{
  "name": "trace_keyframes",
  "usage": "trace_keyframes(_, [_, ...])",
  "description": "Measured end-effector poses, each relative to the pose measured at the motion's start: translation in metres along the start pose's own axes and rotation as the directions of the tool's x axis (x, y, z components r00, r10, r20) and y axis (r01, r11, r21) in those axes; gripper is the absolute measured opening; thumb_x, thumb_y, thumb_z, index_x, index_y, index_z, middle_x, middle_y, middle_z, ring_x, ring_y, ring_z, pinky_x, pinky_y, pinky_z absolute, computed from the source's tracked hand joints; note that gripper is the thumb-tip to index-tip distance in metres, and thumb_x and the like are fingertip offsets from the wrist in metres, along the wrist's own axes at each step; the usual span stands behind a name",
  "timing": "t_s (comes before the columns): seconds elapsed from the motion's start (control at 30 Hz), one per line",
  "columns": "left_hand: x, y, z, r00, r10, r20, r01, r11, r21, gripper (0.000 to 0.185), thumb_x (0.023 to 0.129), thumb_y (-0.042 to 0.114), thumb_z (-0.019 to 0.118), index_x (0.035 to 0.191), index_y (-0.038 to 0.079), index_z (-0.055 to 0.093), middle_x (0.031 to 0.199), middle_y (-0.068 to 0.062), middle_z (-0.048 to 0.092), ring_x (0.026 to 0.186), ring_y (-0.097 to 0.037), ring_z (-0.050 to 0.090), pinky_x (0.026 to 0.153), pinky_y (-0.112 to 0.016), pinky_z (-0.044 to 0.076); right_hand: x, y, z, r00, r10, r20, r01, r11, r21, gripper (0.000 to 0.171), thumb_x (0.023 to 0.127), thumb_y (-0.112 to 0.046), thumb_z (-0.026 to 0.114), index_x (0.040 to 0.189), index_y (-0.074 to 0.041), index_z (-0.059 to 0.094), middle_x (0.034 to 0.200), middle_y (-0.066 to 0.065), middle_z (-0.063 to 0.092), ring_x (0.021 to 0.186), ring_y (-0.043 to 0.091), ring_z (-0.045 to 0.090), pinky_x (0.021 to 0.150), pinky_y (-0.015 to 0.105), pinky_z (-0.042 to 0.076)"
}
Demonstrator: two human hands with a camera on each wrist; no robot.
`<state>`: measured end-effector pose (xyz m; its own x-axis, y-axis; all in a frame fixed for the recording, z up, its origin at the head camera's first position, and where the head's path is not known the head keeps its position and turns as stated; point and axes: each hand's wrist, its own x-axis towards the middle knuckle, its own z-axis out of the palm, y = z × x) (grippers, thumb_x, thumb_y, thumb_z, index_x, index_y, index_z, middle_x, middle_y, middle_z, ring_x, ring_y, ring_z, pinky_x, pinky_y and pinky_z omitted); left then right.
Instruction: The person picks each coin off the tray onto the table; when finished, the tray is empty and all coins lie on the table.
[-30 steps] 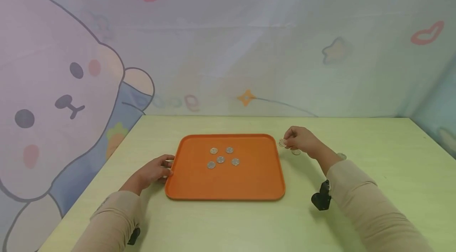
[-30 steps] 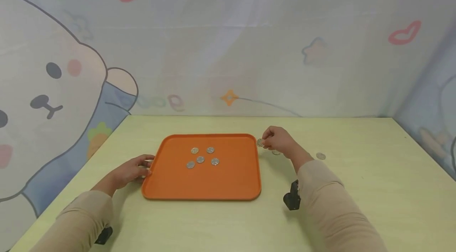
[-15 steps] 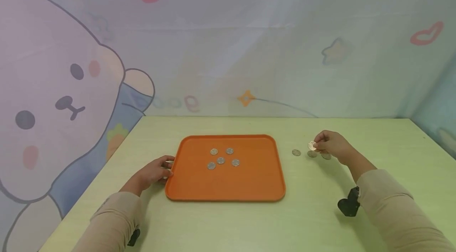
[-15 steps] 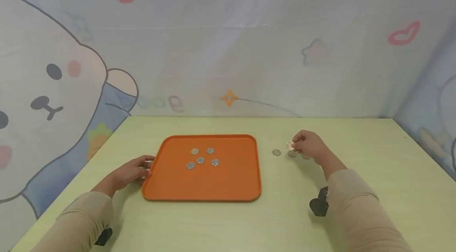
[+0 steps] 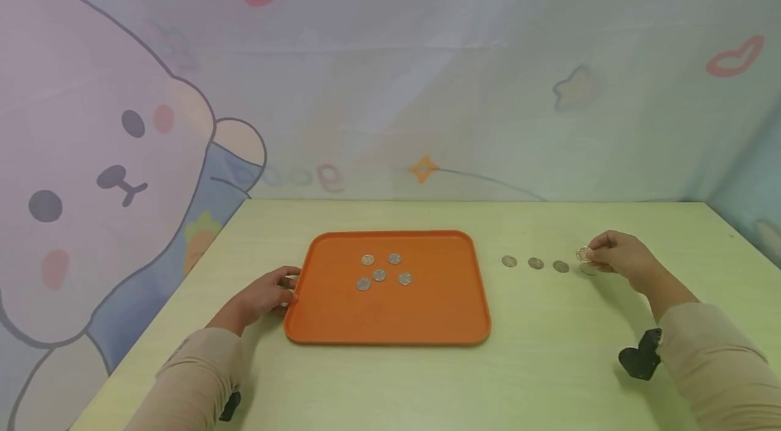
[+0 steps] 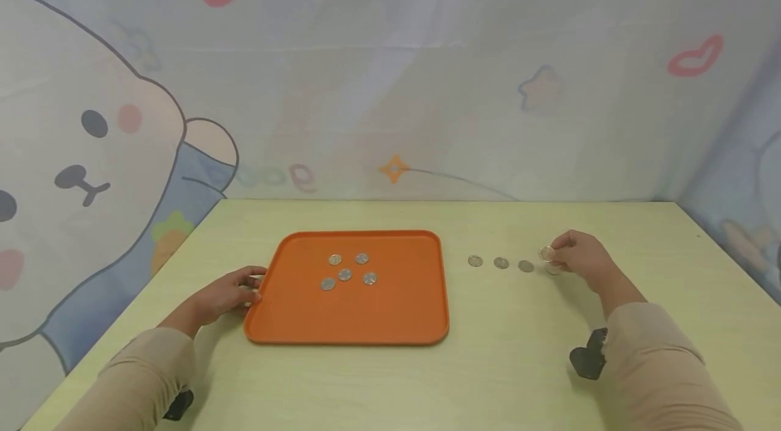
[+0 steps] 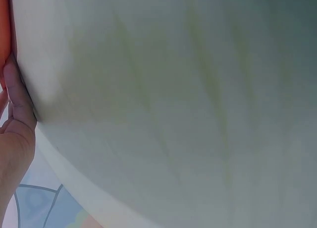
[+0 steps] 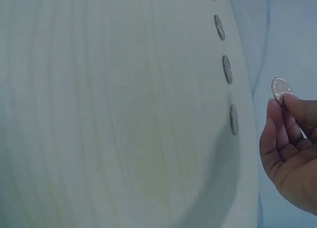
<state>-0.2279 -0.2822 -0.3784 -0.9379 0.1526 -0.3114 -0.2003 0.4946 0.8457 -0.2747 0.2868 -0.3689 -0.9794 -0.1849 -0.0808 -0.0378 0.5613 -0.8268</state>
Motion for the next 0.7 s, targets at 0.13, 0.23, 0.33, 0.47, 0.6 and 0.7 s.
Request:
trace_keyframes(0.13, [0.0, -0.002, -0.001, 1.0, 0.016, 0.006, -0.016, 1.0, -0.016, 0.052, 0.079, -0.005, 0.047, 0.127, -0.004, 0.027, 0.11, -0.019, 0.04, 0.085, -0.02, 0.051, 0.072, -0.036, 0.046, -0.006, 0.011, -0.008, 1.0, 0.016, -0.013, -0.017, 1.0, -0.01, 0.031, 0.088, -0.016, 0.047, 0.102, 0.011, 0.041, 0.088, 0.006, 0.054, 0.074, 0.004, 0.054, 0.07, 0.024, 0.045])
trace_keyframes(0.23, [0.001, -0.002, -0.002, 1.0, 0.029, 0.011, -0.028, 0.999, -0.021, 0.053, 0.08, -0.005, 0.047, 0.128, -0.005, 0.026, 0.109, -0.019, 0.04, 0.085, -0.019, 0.051, 0.072, -0.035, 0.046, -0.01, 0.018, -0.013, 0.999, 0.031, -0.019, -0.031, 0.999, -0.018, 0.032, 0.088, -0.015, 0.046, 0.102, 0.013, 0.04, 0.09, 0.008, 0.054, 0.074, 0.003, 0.053, 0.069, 0.025, 0.046])
trace_keyframes(0.33, [0.002, -0.001, -0.002, 0.999, 0.032, 0.012, -0.032, 0.999, -0.017, 0.054, 0.08, -0.004, 0.047, 0.129, -0.005, 0.025, 0.109, -0.019, 0.04, 0.085, -0.018, 0.052, 0.072, -0.035, 0.046, -0.013, 0.025, -0.017, 0.999, 0.047, -0.027, -0.048, 0.999, -0.025, 0.033, 0.088, -0.014, 0.046, 0.102, 0.015, 0.04, 0.089, 0.008, 0.054, 0.073, 0.004, 0.053, 0.068, 0.025, 0.046])
trace_keyframes(0.47, [0.001, 0.0, -0.002, 0.999, 0.037, 0.018, -0.036, 0.999, -0.008, 0.053, 0.08, -0.003, 0.047, 0.129, -0.005, 0.026, 0.109, -0.019, 0.04, 0.086, -0.019, 0.051, 0.072, -0.035, 0.046, -0.014, 0.032, -0.02, 0.996, 0.081, -0.048, -0.084, 0.995, -0.05, 0.032, 0.087, -0.015, 0.047, 0.1, 0.014, 0.041, 0.087, 0.008, 0.053, 0.072, 0.007, 0.051, 0.065, 0.026, 0.045])
trace_keyframes(0.6, [0.0, 0.001, -0.002, 0.999, 0.032, 0.018, -0.032, 0.999, -0.007, 0.053, 0.08, -0.004, 0.047, 0.128, -0.005, 0.026, 0.109, -0.018, 0.04, 0.085, -0.019, 0.051, 0.072, -0.035, 0.046, -0.013, 0.038, -0.021, 0.991, 0.109, -0.073, -0.115, 0.99, -0.087, 0.029, 0.085, -0.014, 0.05, 0.096, 0.012, 0.044, 0.084, 0.007, 0.052, 0.069, 0.009, 0.049, 0.061, 0.026, 0.043])
trace_keyframes(0.7, [0.001, 0.0, -0.002, 1.0, 0.022, 0.013, -0.022, 1.0, -0.009, 0.053, 0.08, -0.004, 0.047, 0.128, -0.005, 0.026, 0.108, -0.018, 0.04, 0.084, -0.018, 0.051, 0.071, -0.035, 0.046, -0.011, 0.042, -0.021, 0.991, 0.103, -0.085, -0.112, 0.988, -0.109, 0.025, 0.083, -0.01, 0.051, 0.092, 0.013, 0.046, 0.08, 0.006, 0.053, 0.067, 0.01, 0.049, 0.059, 0.025, 0.043])
